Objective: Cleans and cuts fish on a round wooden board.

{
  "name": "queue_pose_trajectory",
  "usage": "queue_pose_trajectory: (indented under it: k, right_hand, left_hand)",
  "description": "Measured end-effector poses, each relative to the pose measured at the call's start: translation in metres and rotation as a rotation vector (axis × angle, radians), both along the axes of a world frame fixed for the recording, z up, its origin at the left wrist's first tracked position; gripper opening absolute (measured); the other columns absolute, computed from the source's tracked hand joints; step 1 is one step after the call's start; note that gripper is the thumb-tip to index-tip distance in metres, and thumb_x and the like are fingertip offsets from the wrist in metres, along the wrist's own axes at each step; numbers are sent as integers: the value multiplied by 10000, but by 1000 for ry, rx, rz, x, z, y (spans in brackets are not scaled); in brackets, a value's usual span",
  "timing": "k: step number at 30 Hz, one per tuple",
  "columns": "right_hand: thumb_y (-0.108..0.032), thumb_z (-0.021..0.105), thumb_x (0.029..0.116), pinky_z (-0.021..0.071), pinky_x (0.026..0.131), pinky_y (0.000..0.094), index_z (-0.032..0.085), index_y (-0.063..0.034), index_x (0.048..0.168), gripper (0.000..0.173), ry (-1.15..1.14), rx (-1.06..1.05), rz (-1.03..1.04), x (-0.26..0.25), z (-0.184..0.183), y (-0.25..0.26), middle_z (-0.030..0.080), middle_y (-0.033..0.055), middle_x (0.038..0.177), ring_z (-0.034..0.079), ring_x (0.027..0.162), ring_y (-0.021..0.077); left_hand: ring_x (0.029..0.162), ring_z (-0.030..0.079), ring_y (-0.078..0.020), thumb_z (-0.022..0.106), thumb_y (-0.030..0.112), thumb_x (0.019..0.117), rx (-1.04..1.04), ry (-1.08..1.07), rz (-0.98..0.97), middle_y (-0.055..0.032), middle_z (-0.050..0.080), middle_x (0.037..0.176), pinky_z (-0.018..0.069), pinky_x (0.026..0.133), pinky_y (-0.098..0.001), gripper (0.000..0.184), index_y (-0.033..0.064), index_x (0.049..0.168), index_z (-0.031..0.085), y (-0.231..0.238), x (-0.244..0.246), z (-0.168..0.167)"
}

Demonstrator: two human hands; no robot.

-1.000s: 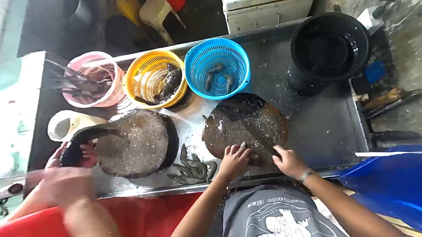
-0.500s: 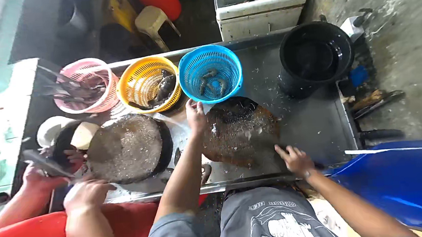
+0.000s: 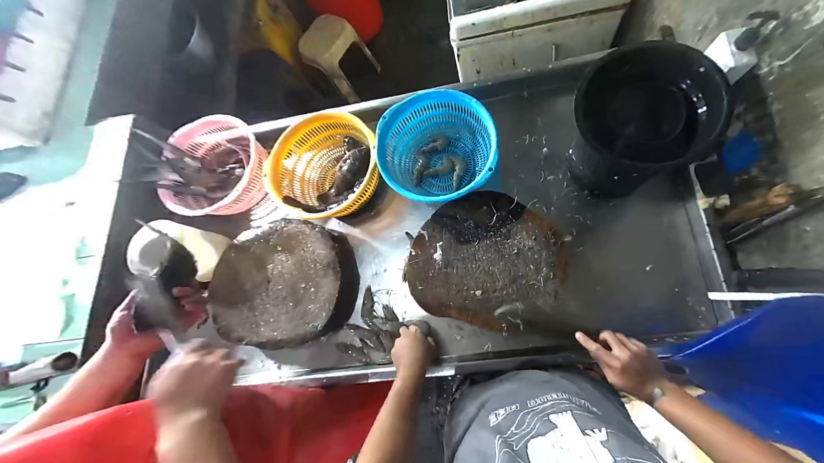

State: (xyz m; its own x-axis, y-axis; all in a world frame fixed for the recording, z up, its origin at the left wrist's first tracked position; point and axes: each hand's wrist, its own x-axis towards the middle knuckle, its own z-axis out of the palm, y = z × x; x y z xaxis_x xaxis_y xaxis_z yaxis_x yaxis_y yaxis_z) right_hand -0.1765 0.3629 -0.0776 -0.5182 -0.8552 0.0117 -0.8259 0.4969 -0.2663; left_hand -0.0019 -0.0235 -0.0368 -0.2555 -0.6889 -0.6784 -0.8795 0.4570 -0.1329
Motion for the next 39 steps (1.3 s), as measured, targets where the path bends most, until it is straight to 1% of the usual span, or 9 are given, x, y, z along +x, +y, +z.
queue_pose_trajectory:
  k: [2, 6, 10, 14, 16, 19, 25, 32, 39]
  right_hand:
    - [-250, 473, 1066, 584, 826, 579, 515, -348, 1526, 472, -132, 138, -121, -37, 23, -62, 664, 227, 1269, 693, 1057, 419]
    - [-271, 486, 1098, 481, 1065, 591, 487, -187, 1552, 462, -560, 58, -467, -127, 67, -159, 600, 225, 1414, 624, 1238, 409]
    - [-397, 465, 1098, 578, 567, 447, 455, -127, 1505, 488, -834, -215, -544, -123, 84, -131, 642, 131, 880, 618, 583, 237]
    - [-308, 359, 1119, 568, 568, 443, 288, -69, 1604, 546, -993, -2, -558, -69, 53, -84, 614, 137, 874, 603, 600, 238]
    - [-274, 365, 1112, 566, 561, 441, 264, -57, 1611, 554, -1026, 65, -602, -52, 33, -71, 609, 142, 852, 601, 585, 241]
    - [-201, 426, 1067, 589, 579, 440, 421, -17, 1504, 475, -952, 80, -620, -45, 40, -72, 629, 146, 818, 636, 580, 238]
    - [-222, 448, 1044, 543, 929, 552, 601, -24, 1337, 386, -722, 172, -496, -42, 73, -109, 713, 220, 1097, 701, 1051, 351]
    - [-264, 419, 1070, 569, 690, 464, 641, -9, 1091, 338, -580, -166, -264, -14, 104, -169, 648, 123, 753, 675, 713, 270]
    - [-276, 346, 1099, 574, 862, 549, 544, -62, 1334, 374, -693, 376, -233, 13, 62, -162, 715, 194, 1014, 719, 1008, 367]
  left_hand:
    - [1097, 669, -453, 644, 320, 920, -82, 42, -47, -275, 553, 1399, 576, 835, -630, 505, -44, 1268, 616, -14, 17, -59]
    - [1250, 586, -452, 491, 278, 1029, -54, 415, 182, -296, 581, 1362, 475, 1038, -621, 457, -42, 1334, 607, -30, 34, -44]
    - [804, 668, -170, 498, 225, 1066, 131, 1135, 597, -99, 687, 963, 569, 707, -360, 326, -7, 1274, 593, -6, 8, 24]
    - [847, 717, -239, 589, 138, 1040, 588, 1325, 983, -161, 716, 1022, 616, 746, -405, 329, 19, 1340, 523, 23, -58, 35]
    - [776, 705, -215, 712, 138, 965, 426, 1259, 866, -151, 722, 982, 602, 672, -372, 366, 20, 1286, 583, 23, -73, 3]
    - [1095, 666, -287, 761, 233, 900, -23, 1081, 407, -170, 666, 1225, 561, 931, -491, 516, 27, 1332, 568, 13, -72, -16]
    - [1224, 593, -289, 765, 298, 827, -106, 813, -466, -20, 704, 1221, 460, 990, -588, 315, 221, 1131, 735, 8, -82, -14]
    - [1021, 716, -258, 735, 338, 924, -104, 938, -549, -41, 775, 1029, 529, 947, -528, 239, 154, 1072, 773, 9, -58, -30]
    - [1120, 663, -219, 676, 312, 973, -143, 981, -589, 28, 753, 1127, 490, 975, -512, 150, 242, 1056, 780, 10, -45, -41]
